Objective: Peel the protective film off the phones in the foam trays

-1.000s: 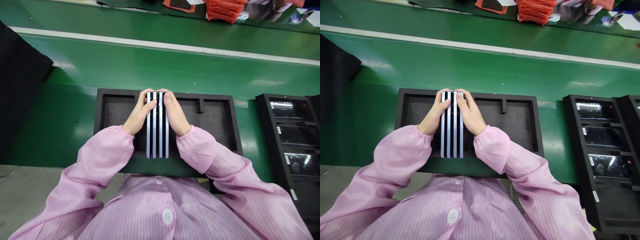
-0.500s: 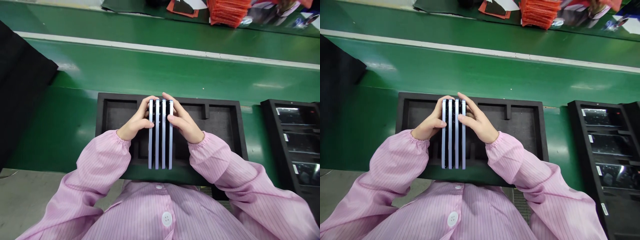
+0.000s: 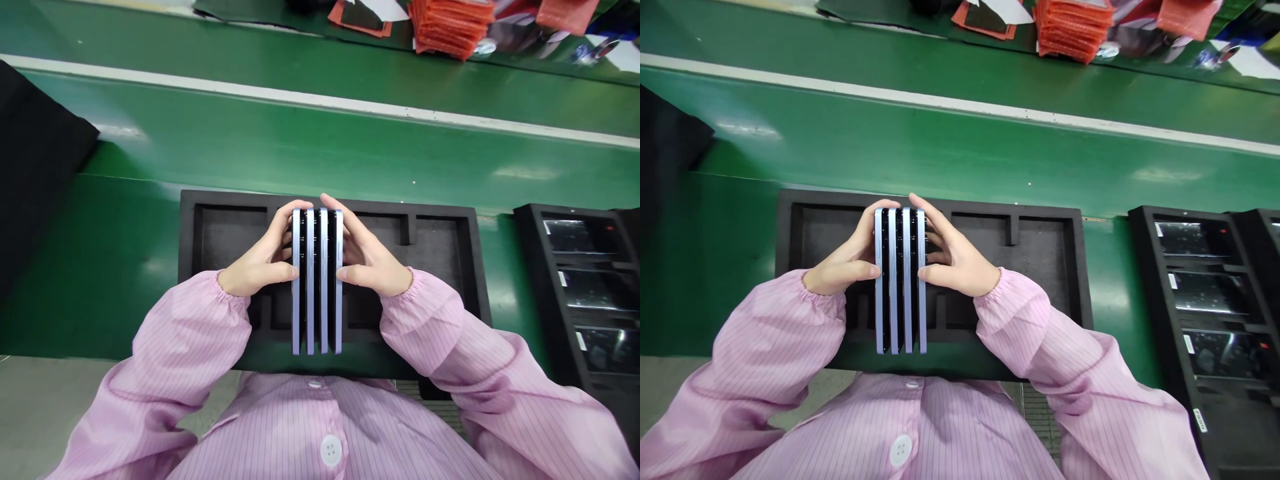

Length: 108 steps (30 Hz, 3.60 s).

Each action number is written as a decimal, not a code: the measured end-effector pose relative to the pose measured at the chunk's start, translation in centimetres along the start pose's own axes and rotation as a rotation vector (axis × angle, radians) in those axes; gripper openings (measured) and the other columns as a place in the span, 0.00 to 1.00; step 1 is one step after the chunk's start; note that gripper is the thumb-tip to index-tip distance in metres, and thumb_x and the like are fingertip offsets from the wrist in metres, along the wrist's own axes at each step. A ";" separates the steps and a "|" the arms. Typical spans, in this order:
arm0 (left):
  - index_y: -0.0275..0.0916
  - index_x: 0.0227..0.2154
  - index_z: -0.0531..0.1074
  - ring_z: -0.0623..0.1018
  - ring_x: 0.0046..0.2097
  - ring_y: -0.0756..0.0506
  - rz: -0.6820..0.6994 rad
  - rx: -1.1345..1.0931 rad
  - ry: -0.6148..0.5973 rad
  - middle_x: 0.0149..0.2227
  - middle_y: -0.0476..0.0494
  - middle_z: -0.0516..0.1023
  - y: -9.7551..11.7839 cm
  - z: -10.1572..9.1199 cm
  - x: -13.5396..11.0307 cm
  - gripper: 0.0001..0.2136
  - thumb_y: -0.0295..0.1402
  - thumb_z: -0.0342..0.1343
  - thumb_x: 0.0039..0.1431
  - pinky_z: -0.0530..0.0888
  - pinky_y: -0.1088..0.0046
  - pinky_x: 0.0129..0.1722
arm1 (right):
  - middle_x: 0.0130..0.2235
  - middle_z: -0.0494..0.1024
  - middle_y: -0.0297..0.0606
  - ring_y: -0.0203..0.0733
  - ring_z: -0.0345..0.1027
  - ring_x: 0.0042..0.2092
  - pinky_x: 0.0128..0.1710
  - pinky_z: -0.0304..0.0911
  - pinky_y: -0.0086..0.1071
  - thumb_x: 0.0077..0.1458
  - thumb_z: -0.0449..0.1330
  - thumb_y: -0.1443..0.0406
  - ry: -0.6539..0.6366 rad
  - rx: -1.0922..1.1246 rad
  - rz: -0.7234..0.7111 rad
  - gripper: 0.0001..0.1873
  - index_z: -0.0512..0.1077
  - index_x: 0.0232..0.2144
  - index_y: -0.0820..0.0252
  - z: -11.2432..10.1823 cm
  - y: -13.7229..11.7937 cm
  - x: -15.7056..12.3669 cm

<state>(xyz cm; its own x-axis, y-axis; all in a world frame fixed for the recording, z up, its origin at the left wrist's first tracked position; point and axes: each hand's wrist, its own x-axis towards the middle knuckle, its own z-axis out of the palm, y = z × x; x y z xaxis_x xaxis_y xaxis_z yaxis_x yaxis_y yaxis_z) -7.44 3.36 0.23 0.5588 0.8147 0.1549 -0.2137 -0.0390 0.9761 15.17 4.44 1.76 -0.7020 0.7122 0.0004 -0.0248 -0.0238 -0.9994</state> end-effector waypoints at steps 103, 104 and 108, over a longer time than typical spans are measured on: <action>0.49 0.55 0.62 0.70 0.48 0.42 0.056 -0.001 0.096 0.51 0.45 0.66 0.4 1.0 0.1 0.26 0.37 0.62 0.54 0.72 0.69 0.44 | 0.59 0.66 0.39 0.48 0.65 0.56 0.45 0.68 0.38 0.45 0.60 0.61 0.190 0.095 -0.069 0.38 0.57 0.59 0.49 1.8 -0.4 0.0; 0.49 0.55 0.62 0.70 0.48 0.42 0.056 -0.003 0.095 0.51 0.44 0.66 0.5 1.1 0.1 0.26 0.37 0.62 0.54 0.72 0.69 0.44 | 0.59 0.66 0.39 0.48 0.65 0.55 0.44 0.68 0.38 0.46 0.61 0.60 0.191 0.092 -0.073 0.37 0.57 0.59 0.49 1.9 -0.4 0.0; 0.48 0.55 0.61 0.71 0.51 0.40 0.069 0.013 0.105 0.52 0.43 0.67 0.7 1.5 0.1 0.26 0.40 0.64 0.56 0.73 0.67 0.45 | 0.57 0.66 0.41 0.47 0.66 0.54 0.44 0.69 0.38 0.50 0.64 0.56 0.217 0.043 -0.106 0.36 0.56 0.59 0.50 2.3 -0.4 0.1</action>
<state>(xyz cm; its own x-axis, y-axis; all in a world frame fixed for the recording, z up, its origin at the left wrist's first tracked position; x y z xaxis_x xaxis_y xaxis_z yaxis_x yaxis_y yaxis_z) -6.34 2.52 1.11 0.4561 0.8659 0.2054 -0.2382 -0.1036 0.9657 13.45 2.88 2.24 -0.5243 0.8465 0.0929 -0.1234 0.0324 -0.9918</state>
